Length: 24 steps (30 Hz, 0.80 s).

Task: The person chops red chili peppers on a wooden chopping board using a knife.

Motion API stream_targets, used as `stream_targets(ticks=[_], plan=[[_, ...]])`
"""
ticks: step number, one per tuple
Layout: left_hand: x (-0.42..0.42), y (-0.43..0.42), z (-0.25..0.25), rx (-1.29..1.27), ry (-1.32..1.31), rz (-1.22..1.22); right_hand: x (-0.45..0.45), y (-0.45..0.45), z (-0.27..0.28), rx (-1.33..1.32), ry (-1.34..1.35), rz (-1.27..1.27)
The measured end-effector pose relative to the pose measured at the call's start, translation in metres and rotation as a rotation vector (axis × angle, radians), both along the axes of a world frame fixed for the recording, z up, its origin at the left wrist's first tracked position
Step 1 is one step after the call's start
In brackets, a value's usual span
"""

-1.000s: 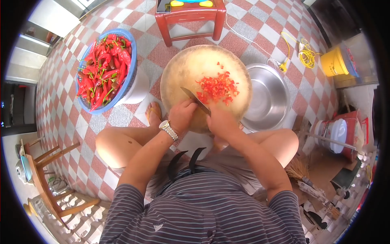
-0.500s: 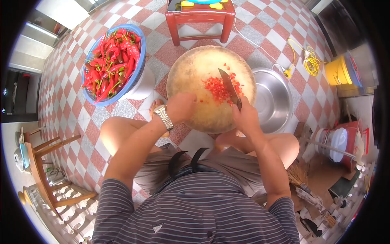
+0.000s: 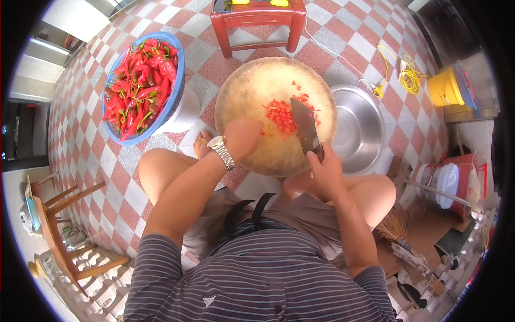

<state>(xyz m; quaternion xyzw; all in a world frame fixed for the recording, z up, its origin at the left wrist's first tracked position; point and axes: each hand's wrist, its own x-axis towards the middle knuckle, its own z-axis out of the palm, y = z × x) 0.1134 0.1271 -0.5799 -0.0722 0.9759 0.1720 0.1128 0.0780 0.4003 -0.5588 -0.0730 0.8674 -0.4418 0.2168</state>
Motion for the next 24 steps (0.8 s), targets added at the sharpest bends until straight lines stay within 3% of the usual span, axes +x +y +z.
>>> stream_targets(ticks=[9, 16, 24], plan=[[-0.017, 0.009, 0.008, 0.079, 0.07, 0.014, -0.001, 0.003, -0.024, -0.117, -0.093, -0.132], [-0.034, 0.01, -0.003, 0.155, 0.331, 0.133, -0.002, -0.001, -0.036, -0.249, -0.062, -0.144], [-0.048, 0.004, -0.004, 0.195, 0.344, 0.135, -0.002, 0.0, -0.025, -0.145, -0.106, -0.134]])
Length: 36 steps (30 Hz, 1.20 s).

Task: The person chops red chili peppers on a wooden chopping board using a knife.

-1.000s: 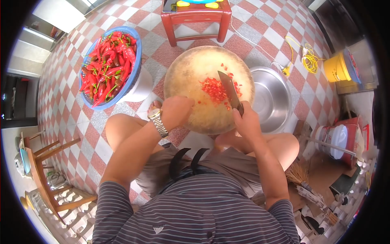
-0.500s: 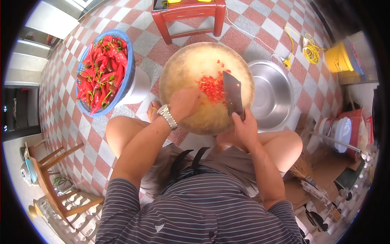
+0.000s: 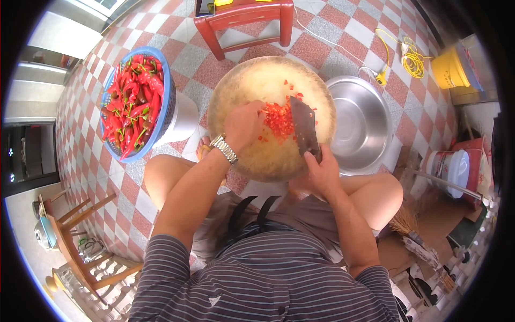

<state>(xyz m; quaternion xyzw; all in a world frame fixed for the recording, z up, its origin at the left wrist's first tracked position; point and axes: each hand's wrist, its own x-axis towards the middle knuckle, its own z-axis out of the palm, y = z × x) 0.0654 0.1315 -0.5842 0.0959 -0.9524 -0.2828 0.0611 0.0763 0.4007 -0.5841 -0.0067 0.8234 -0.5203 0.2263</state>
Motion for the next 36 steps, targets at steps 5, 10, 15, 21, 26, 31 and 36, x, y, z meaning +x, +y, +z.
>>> stream_targets(ticks=[5, 10, 15, 21, 26, 31, 36], plan=[[-0.006, 0.0, -0.012, -0.022, 0.007, -0.034, 0.002, -0.001, 0.001, -0.021, 0.024, -0.006], [-0.01, 0.005, -0.004, 0.164, 0.065, 0.075, 0.004, 0.004, -0.004, -0.062, 0.01, -0.026], [-0.005, -0.005, 0.004, -0.093, -0.104, -0.052, 0.004, 0.003, -0.005, -0.042, 0.092, -0.008], [0.007, -0.002, 0.002, -0.113, -0.132, -0.091, 0.003, 0.001, -0.007, -0.031, 0.02, 0.012], [0.005, 0.001, -0.008, -0.091, -0.06, -0.086, 0.003, -0.002, 0.0, -0.027, 0.033, 0.01], [0.005, 0.002, -0.006, 0.014, -0.068, -0.082, 0.004, 0.001, -0.005, -0.037, -0.011, -0.021], [0.009, -0.003, -0.002, 0.262, -0.101, -0.004, 0.002, 0.0, 0.0, -0.055, 0.011, -0.023]])
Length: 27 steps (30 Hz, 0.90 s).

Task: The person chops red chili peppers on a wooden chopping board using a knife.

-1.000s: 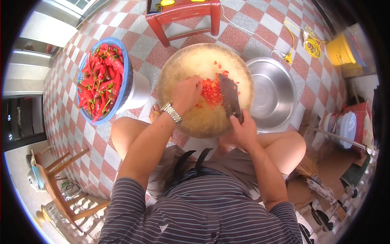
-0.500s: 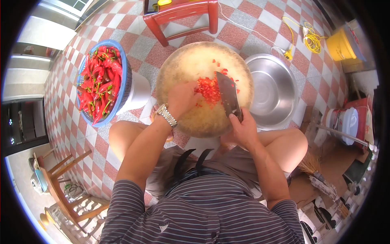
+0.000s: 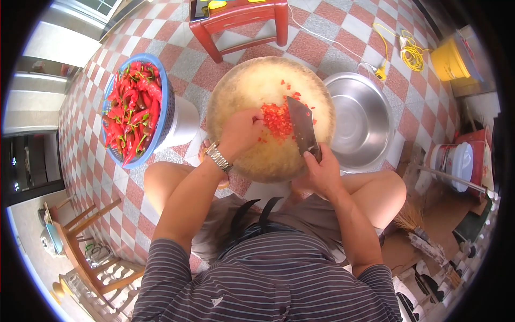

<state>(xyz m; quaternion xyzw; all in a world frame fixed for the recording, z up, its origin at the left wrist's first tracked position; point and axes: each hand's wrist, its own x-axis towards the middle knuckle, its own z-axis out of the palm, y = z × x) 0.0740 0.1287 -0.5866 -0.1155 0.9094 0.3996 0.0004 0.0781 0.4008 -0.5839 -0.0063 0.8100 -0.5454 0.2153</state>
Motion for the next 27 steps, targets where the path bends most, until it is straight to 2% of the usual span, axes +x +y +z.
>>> stream_targets(ticks=[3, 6, 9, 12, 14, 16, 19, 21, 22, 25, 27], plan=[[0.003, -0.003, 0.017, 0.307, -0.02, 0.101, -0.002, 0.001, -0.001, 0.049, -0.048, 0.022], [0.007, -0.008, 0.052, 0.915, -0.262, 0.235, -0.001, -0.002, 0.004, 0.009, 0.017, 0.021], [0.019, -0.007, 0.075, 1.18, -0.3, 0.289, 0.0, -0.005, 0.005, 0.039, 0.061, 0.016], [0.044, 0.009, 0.126, 1.403, -0.242, 0.233, 0.0, -0.008, 0.006, 0.021, 0.007, -0.01], [0.067, 0.027, 0.176, 1.465, -0.134, 0.108, 0.001, -0.01, 0.011, 0.053, -0.003, -0.025], [0.089, 0.044, 0.207, 1.53, 0.103, -0.287, 0.0, -0.013, 0.009, 0.06, 0.02, -0.021], [0.107, 0.062, 0.24, 1.949, 0.148, -0.689, 0.0, -0.015, 0.002, 0.017, 0.035, -0.019], [0.118, 0.077, 0.251, 2.084, 0.178, -0.681, 0.001, -0.015, 0.002, -0.036, -0.052, -0.038], [0.121, 0.089, 0.247, 2.093, 0.288, -0.675, 0.001, -0.015, 0.002, -0.042, -0.05, -0.034], [0.117, 0.1, 0.239, 2.045, 0.512, -0.728, 0.006, -0.012, 0.004, -0.057, -0.056, -0.023], [0.117, 0.097, 0.237, 2.011, 0.552, -0.764, 0.005, -0.013, 0.003, -0.09, -0.051, -0.024]])
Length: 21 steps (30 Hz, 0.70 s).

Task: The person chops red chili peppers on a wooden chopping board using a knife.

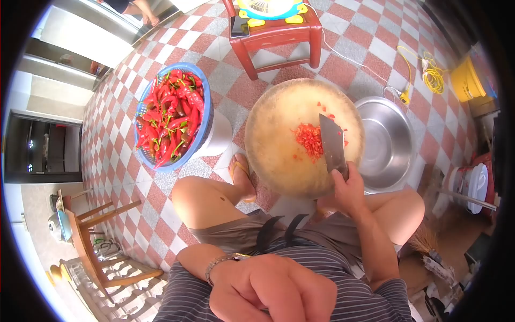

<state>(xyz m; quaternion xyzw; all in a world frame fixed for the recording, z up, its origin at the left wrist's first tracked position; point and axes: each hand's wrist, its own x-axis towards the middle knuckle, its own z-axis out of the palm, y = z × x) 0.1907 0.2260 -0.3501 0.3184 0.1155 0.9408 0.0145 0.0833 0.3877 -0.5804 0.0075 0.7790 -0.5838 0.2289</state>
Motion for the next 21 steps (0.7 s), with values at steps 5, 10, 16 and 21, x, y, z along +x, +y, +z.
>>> stream_targets(ticks=[5, 10, 16, 21], plan=[[0.022, -0.001, 0.01, 0.037, -0.081, -0.104, 0.006, -0.001, -0.01, 0.012, 0.048, 0.01], [0.022, -0.033, 0.026, -0.042, -0.13, -0.384, 0.004, -0.001, -0.007, 0.07, 0.077, 0.02], [0.015, 0.004, -0.002, 0.106, 0.105, 0.075, 0.001, -0.004, 0.001, 0.104, 0.029, 0.058], [0.017, -0.035, -0.012, -0.066, -0.206, -0.001, 0.006, 0.0, -0.009, 0.196, 0.21, 0.161]])
